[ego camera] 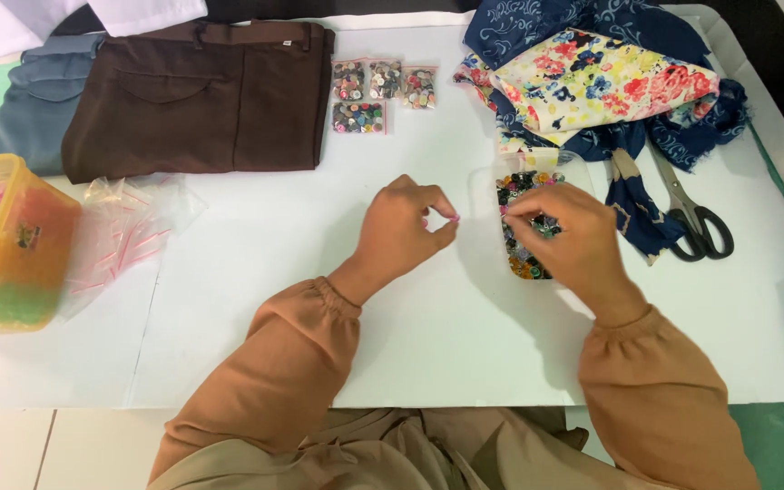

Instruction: Sorting small colorful buttons and placing them into plastic bags

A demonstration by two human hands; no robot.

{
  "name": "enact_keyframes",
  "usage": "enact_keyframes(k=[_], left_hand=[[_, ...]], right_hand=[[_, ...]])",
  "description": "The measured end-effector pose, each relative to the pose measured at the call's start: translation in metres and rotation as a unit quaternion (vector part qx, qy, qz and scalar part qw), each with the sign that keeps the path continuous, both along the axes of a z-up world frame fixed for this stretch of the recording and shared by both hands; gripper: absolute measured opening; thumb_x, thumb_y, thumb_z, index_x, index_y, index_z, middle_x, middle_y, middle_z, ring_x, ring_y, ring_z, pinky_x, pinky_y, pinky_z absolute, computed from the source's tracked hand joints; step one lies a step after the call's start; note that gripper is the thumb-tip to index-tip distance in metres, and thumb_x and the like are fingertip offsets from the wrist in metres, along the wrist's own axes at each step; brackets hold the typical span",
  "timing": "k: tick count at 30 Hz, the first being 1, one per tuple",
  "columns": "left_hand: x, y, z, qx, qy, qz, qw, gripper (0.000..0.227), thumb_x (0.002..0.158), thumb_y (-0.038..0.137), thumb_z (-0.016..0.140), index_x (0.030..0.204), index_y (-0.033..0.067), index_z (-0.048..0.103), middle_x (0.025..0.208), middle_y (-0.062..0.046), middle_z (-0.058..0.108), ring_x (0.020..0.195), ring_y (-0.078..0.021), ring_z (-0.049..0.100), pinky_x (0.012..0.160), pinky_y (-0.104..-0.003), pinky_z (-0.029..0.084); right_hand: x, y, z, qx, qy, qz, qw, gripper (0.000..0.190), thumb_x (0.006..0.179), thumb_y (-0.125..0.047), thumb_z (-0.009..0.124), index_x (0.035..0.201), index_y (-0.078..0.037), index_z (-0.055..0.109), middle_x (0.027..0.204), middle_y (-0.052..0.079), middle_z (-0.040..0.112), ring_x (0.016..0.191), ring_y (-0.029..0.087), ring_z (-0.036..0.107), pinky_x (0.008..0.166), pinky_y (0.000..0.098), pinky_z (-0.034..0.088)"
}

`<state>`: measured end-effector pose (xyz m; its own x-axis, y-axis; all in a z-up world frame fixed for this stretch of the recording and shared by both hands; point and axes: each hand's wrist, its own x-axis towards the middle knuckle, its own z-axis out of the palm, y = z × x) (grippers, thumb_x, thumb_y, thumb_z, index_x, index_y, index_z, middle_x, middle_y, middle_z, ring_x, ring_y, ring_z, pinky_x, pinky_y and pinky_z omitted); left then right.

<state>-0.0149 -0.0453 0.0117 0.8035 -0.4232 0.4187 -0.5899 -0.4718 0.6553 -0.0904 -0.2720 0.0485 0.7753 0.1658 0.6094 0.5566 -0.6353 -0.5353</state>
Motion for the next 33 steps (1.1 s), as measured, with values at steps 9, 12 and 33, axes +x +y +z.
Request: enact_keyframes(k=[9,12,33], left_hand=[[-0.014,0.056,-0.018,0.051,0.019,0.021,0.998,0.012,0.074,0.011,0.085,0.084,0.0101,0.077,0.077,-0.008,0.074,0.079,-0.0243,0.068,0.079,-0.038,0.054],[-0.017,0.056,-0.025,0.057,0.025,0.025,0.998,0.012,0.074,0.012,0.085,0.083,0.0129,0.076,0.077,-0.004,0.075,0.080,-0.0217,0.067,0.080,-0.036,0.053],[-0.004,0.112,-0.014,-0.072,0.032,0.034,0.996,0.029,0.074,0.004,0.085,0.099,0.0135,0.075,0.088,-0.007,0.077,0.081,-0.0237,0.064,0.079,-0.037,0.056]], right_hand=[[0.015,0.082,-0.068,-0.084,-0.086,0.015,0.993,0.018,0.084,-0.001,0.078,0.094,-0.015,0.072,0.088,-0.002,0.070,0.079,0.018,0.069,0.070,0.0299,0.059],[0.017,0.084,-0.071,-0.116,-0.082,-0.024,0.989,0.013,0.087,-0.002,0.077,0.092,-0.012,0.072,0.085,0.002,0.070,0.078,0.020,0.069,0.069,0.0311,0.059],[0.001,0.126,-0.056,-0.101,-0.128,-0.020,0.986,0.006,0.103,-0.012,0.069,0.099,-0.012,0.073,0.083,0.001,0.066,0.076,0.022,0.065,0.070,0.0318,0.056]])
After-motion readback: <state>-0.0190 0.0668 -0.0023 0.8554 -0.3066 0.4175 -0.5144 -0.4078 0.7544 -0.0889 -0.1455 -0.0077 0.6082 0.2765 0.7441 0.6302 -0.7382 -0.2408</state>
